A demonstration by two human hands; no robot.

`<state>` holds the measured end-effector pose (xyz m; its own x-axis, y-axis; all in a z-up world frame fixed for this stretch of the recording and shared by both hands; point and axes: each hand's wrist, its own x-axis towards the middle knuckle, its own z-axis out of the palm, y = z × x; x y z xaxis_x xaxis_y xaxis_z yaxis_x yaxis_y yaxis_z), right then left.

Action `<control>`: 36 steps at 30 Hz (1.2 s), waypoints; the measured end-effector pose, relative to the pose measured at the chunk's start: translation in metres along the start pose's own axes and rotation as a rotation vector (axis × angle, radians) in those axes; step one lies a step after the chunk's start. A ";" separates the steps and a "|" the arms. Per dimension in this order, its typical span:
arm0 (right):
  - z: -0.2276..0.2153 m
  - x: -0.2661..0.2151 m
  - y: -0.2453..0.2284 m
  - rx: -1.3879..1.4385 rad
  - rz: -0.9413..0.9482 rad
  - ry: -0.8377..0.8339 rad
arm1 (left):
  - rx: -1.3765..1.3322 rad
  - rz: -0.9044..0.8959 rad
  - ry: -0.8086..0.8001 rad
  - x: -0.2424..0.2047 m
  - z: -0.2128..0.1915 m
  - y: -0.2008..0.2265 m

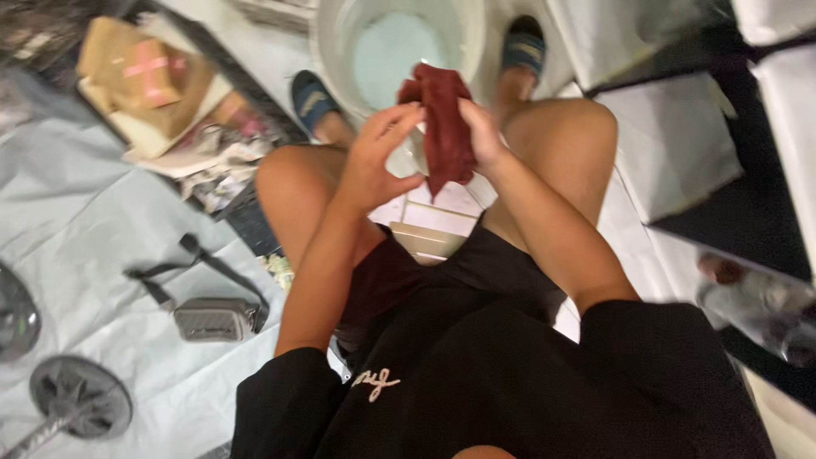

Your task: The person sits on the floor and wipes multiple glass cups and a white mug with a red cloth. They pick up each item from a nearby shelf, wipe it thoroughly, and place it back on the shelf.

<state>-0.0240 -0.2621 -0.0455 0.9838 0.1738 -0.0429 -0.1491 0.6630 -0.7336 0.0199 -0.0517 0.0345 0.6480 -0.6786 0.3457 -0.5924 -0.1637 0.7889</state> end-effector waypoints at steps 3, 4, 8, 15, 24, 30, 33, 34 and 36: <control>0.000 -0.002 0.000 0.050 -0.007 0.027 | -0.036 -0.048 -0.017 0.010 0.003 0.006; 0.001 -0.004 0.000 0.052 -0.027 0.037 | -0.088 -0.104 -0.022 0.011 0.003 0.007; 0.002 -0.012 0.001 -0.118 -0.182 0.012 | -0.179 -0.268 0.004 0.004 0.014 -0.003; 0.015 -0.011 -0.002 -0.675 -0.372 0.017 | -0.691 -0.733 0.027 -0.024 0.058 -0.069; 0.029 -0.008 0.016 -0.517 -0.341 0.003 | -0.622 -0.641 0.086 -0.065 0.064 -0.106; 0.014 -0.032 0.030 -0.285 -0.267 0.170 | -0.628 -0.426 0.038 -0.044 0.056 -0.059; 0.004 -0.053 0.013 -0.206 -0.219 0.447 | -0.285 -0.299 -0.013 -0.005 0.053 -0.011; 0.002 -0.063 0.006 -0.184 -0.202 0.558 | -0.226 -0.213 -0.045 0.008 0.054 0.009; -0.005 -0.087 -0.015 -0.002 -0.255 0.513 | -0.108 -0.001 -0.098 0.036 0.055 0.047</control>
<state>-0.1064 -0.2906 -0.0343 0.9109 -0.3674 -0.1878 0.0986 0.6358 -0.7655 -0.0109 -0.1237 0.0562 0.5955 -0.7459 0.2984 -0.5339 -0.0899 0.8408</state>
